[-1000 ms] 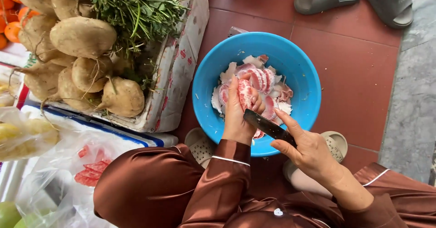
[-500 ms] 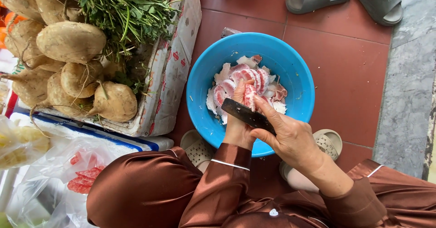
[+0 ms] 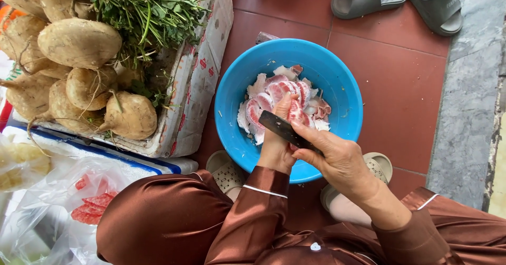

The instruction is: A person sits on the floor and uses a knife and their hands to peel the skin and membranes from pomelo segments, placing the cleaned fruit into a bowl.

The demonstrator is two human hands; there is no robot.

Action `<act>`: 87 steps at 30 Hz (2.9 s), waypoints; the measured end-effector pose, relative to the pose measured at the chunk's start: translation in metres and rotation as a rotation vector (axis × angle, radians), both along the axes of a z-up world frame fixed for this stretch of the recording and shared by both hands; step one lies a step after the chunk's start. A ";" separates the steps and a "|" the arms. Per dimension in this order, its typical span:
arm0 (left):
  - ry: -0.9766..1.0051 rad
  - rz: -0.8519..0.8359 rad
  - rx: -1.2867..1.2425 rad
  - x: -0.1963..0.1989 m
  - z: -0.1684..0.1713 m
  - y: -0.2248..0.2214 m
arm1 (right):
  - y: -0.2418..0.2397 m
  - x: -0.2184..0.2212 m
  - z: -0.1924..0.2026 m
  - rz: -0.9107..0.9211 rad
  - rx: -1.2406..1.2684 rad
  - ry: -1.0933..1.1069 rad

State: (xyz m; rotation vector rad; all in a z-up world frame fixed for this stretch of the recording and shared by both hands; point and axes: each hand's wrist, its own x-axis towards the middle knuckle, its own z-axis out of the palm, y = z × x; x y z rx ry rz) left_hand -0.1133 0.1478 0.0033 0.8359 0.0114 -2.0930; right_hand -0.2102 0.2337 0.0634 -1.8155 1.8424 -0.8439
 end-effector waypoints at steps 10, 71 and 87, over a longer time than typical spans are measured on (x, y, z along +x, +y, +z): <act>0.035 -0.154 -0.166 0.006 0.024 0.002 | -0.016 -0.046 0.035 -0.207 0.105 -0.682; 0.322 -0.070 -0.371 0.008 0.021 0.005 | 0.021 -0.064 0.039 -0.415 0.433 -0.903; 0.177 0.073 -0.557 0.011 0.018 0.010 | 0.029 0.009 0.030 -0.195 0.369 -1.026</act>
